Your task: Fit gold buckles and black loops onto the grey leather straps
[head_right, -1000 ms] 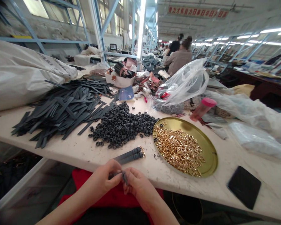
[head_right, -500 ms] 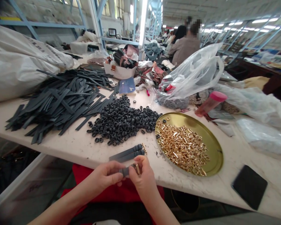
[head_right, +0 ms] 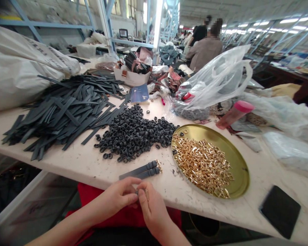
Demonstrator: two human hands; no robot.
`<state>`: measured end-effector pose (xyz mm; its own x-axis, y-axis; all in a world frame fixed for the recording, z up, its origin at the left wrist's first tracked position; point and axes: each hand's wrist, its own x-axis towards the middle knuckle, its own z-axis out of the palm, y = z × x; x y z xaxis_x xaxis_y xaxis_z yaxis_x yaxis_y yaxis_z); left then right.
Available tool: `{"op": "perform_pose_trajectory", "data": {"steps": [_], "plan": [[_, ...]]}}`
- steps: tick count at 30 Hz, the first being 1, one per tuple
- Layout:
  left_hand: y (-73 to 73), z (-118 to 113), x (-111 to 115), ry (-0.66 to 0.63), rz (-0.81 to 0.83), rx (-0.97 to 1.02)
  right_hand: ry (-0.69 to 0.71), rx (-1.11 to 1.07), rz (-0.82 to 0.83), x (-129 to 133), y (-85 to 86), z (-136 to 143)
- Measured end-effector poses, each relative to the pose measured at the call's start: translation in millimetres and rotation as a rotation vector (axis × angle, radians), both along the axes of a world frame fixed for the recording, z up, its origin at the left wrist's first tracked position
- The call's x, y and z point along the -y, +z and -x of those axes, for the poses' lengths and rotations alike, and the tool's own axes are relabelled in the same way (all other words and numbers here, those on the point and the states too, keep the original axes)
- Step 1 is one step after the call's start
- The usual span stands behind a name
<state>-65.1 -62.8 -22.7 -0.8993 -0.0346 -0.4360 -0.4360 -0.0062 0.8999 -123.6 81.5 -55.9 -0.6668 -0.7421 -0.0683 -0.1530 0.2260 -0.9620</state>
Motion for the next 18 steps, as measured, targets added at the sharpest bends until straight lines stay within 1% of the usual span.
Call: {"op": "perform_pose_trajectory", "data": {"steps": [2, 4, 6, 8, 9, 10, 12, 14, 16, 18], "plan": [[3.5, 8.0, 2.2, -0.031, 0.176, -0.084, -0.033, -0.032, -0.027, 5.9, 3.5, 12.0], [6.4, 17.7, 10.0, -0.033, 0.398, -0.168, -0.102, -0.213, -0.098, 12.3, 5.0, 31.2], [8.0, 27.9, 29.5, 0.011, 0.671, -0.232, -0.161, -0.434, -0.160, 19.0, 1.5, 52.5], [9.3, 37.2, 63.9, 0.068, 0.982, -0.242, -0.183, -0.569, -0.176, 25.3, -7.8, 69.5], [10.0, 41.2, 86.1, 0.089, 1.134, -0.219, -0.178, -0.603, -0.175, 27.8, -14.2, 75.2], [10.8, 44.8, 110.4, 0.119, 1.231, -0.182, -0.170, -0.628, -0.171, 29.6, -21.3, 79.1], [11.8, 51.5, 160.7, 0.189, 1.346, -0.102, -0.155, -0.666, -0.159, 30.9, -35.5, 82.8], [10.2, 58.5, 205.1, 0.217, 1.426, -0.014, -0.156, -0.705, -0.144, 30.0, -47.0, 84.2], [5.1, 66.5, 236.6, 0.194, 1.476, 0.068, -0.159, -0.744, -0.140, 28.5, -53.9, 85.7], [-1.8, 74.4, 254.1, 0.150, 1.512, 0.133, -0.164, -0.774, -0.151, 27.9, -55.9, 87.2]]}}
